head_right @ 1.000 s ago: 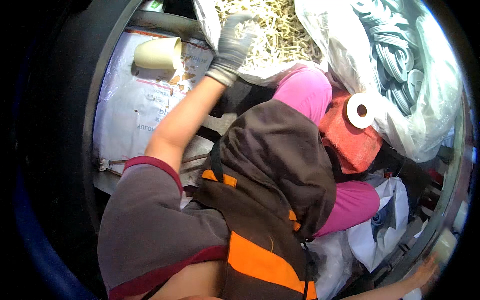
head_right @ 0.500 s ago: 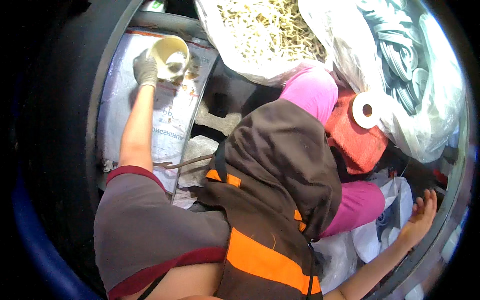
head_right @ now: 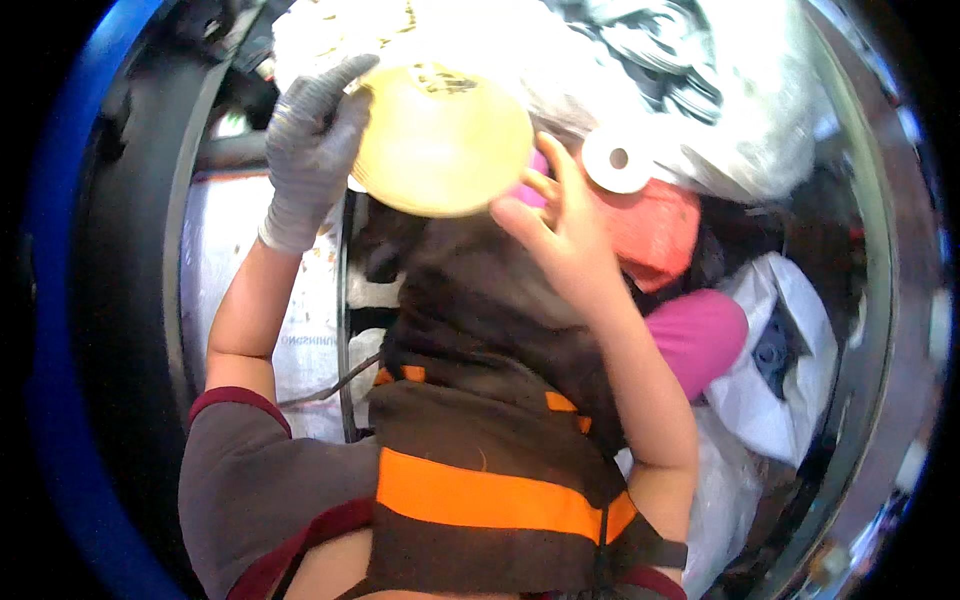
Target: The person sits on the floor and repeatedly assembles plastic pitchers by picking up a beige body and a grey lid, aligning them, and pressing them together. The person then places the assembled pitcher aside and repeats the process with new components from nearby piles.
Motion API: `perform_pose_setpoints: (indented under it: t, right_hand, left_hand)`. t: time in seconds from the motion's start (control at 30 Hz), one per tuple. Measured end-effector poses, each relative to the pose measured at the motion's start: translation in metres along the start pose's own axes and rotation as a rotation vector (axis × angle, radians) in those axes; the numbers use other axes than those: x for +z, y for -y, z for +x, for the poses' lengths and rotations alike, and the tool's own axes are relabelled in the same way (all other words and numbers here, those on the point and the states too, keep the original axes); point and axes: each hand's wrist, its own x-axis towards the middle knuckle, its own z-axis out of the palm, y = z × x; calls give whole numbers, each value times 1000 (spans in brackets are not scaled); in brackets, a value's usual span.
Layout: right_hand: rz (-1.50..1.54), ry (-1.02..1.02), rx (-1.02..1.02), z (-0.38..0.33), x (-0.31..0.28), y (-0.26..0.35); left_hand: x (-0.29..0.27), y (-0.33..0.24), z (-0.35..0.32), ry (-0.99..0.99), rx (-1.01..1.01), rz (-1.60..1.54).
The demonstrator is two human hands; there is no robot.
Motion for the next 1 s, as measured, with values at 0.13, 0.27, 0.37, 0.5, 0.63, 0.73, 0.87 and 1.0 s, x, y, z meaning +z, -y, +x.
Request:
perform_pose_setpoints:
  t: [0.13,0.27,0.37,0.5,0.63,0.73,0.87,1.0]
  right_hand:
    - [156,-392,100,-20,-36,-10]
    - [291,-441,201,-73,-53,-29]
    - [400,-363,273,-108,-52,-45]
    - [71,-14,338,-149,-69,-59]
    - [140,-254,242,-135,-103,-42]
    - [31,-209,92,-96,-90,-9]
    - [-65,-212,-15,-105,-75,-19]
    - [-350,-186,-178,-97,-45,4]
  left_hand:
    - [48,-30,11,-3,-366,-665]
    - [91,-42,6,237,-539,-875]
    - [111,-41,-4,392,-707,-1210]
    - [120,-30,-19,541,-826,-1153]
    - [119,-54,-15,825,-718,-1062]
    - [141,-91,-23,1146,-180,-1028]
    - [137,-74,-45,975,-528,-802]
    - [120,-80,-52,669,-502,-751]
